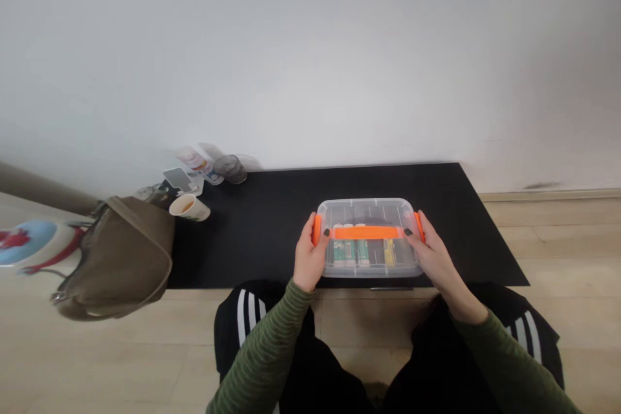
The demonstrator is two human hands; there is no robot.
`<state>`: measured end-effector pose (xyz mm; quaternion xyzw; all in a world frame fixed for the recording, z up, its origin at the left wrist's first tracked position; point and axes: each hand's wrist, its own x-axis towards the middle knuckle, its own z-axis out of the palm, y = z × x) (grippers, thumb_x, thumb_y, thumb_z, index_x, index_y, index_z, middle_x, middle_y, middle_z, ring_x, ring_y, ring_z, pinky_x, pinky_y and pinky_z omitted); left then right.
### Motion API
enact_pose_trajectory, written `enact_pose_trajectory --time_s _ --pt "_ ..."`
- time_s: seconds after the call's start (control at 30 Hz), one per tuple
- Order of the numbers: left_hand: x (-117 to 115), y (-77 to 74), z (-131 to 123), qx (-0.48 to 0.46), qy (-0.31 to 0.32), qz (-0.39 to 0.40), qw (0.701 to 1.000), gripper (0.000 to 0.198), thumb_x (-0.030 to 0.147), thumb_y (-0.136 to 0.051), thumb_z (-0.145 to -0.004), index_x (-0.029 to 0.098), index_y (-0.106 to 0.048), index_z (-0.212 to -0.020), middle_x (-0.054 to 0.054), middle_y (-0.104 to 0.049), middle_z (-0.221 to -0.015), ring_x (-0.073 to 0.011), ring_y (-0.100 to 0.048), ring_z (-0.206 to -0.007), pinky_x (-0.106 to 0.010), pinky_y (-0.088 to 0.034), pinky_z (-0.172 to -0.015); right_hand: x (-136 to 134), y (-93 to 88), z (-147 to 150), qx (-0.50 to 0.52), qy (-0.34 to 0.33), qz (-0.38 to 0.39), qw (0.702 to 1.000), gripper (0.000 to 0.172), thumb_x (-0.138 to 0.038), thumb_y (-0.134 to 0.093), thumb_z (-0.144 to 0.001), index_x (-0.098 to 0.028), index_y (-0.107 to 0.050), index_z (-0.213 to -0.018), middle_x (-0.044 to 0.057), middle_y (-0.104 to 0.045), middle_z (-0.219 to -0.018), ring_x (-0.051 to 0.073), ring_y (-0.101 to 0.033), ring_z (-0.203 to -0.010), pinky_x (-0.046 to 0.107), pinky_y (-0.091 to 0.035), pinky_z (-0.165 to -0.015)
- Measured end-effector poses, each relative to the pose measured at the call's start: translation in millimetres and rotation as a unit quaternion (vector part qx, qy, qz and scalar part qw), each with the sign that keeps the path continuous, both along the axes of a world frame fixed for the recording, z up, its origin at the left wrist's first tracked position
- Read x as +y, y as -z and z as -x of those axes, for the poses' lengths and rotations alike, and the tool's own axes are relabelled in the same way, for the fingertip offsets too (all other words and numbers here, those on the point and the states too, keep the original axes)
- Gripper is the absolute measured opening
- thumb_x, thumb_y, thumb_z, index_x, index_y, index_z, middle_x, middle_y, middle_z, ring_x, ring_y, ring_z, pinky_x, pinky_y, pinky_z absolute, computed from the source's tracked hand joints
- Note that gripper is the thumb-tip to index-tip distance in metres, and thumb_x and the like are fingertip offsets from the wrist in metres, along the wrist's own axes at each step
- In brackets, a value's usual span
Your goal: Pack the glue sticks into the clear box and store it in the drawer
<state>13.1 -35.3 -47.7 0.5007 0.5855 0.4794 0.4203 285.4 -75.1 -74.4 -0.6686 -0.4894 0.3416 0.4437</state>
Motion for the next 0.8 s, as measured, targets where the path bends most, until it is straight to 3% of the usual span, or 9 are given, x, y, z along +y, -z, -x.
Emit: enact_pose_trajectory --time_s 0.13,0.4,0.53,0.6,0.7,0.73,0.8 --pt "0 0.4 0 0.005 0.000 0.000 1.000 0.058 0.035 -0.065 -0.084 0.020 -0.051 -0.138 -0.013 -0.048 -0.148 -0.0288 -0.044 -0.137 -0.045 -0.030 -0.117 -1 -9.9 4 -0.009 0.009 0.008 1.000 0.070 -0.046 -0.052 -0.091 -0.025 -0.029 -0.154 0.007 -0.038 -0.155 0.028 -0.035 -0.142 0.050 -0.024 -0.119" --pt "1 2.8 0 -0.002 -0.001 -0.003 1.000 0.056 0.035 -0.066 -0.084 0.021 -0.052 -0.136 -0.012 -0.049 -0.147 -0.0279 -0.045 -0.136 -0.044 -0.030 -0.117 0 -9.2 5 -0.005 0.008 -0.022 1.000 0.067 -0.046 -0.056 -0.090 -0.025 -0.035 -0.150 0.010 -0.047 -0.149 0.027 -0.045 -0.137 0.050 -0.031 -0.116" --pt "2 4.7 -2 -0.073 -0.005 0.014 0.997 0.058 0.036 -0.069 -0.080 0.021 -0.053 -0.134 -0.012 -0.051 -0.144 -0.0273 -0.047 -0.133 -0.043 -0.034 -0.115 -18 -25.3 6 -0.045 0.076 -0.166 0.982 0.047 -0.036 -0.055 -0.092 -0.024 -0.051 -0.137 0.011 -0.050 -0.145 0.026 -0.048 -0.132 0.049 -0.039 -0.110" --pt "2 4.5 -4 -0.134 0.001 0.043 0.990 0.056 0.038 -0.069 -0.079 0.019 -0.055 -0.130 -0.012 -0.057 -0.136 -0.0270 -0.053 -0.126 -0.042 -0.040 -0.109 -40 -28.2 7 -0.061 0.107 -0.257 0.959 0.028 -0.030 -0.055 -0.091 -0.022 -0.064 -0.116 0.011 -0.062 -0.126 0.025 -0.057 -0.118 0.047 -0.046 -0.101" --pt "1 2.1 -7 -0.214 0.025 0.099 0.971 0.049 0.038 -0.071 -0.076 0.016 -0.061 -0.119 -0.010 -0.069 -0.109 -0.0244 -0.065 -0.102 -0.039 -0.050 -0.093 -82 -10.0 18 -0.012 0.057 -0.285 0.957 0.014 -0.028 -0.054 -0.090 -0.022 -0.066 -0.091 0.004 -0.065 -0.080 0.020 -0.063 -0.080 0.037 -0.052 -0.075" --pt "1 0.9 -8 -0.233 0.030 0.111 0.966 0.048 0.038 -0.072 -0.074 0.016 -0.062 -0.116 -0.008 -0.070 -0.100 -0.0228 -0.067 -0.094 -0.037 -0.052 -0.088 -95 2.9 24 0.013 0.021 -0.251 0.968 0.015 -0.030 -0.053 -0.091 -0.022 -0.066 -0.089 0.002 -0.063 -0.073 0.019 -0.062 -0.071 0.034 -0.051 -0.068" --pt "1 -1.5 -9 -0.257 0.029 0.117 0.959 0.047 0.036 -0.074 -0.071 0.016 -0.063 -0.112 -0.005 -0.070 -0.089 -0.0198 -0.067 -0.083 -0.034 -0.053 -0.081 -114 36.3 40 0.037 -0.064 -0.100 0.992 0.022 -0.036 -0.051 -0.090 -0.022 -0.067 -0.086 0.003 -0.064 -0.072 0.019 -0.062 -0.069 0.033 -0.049 -0.068"
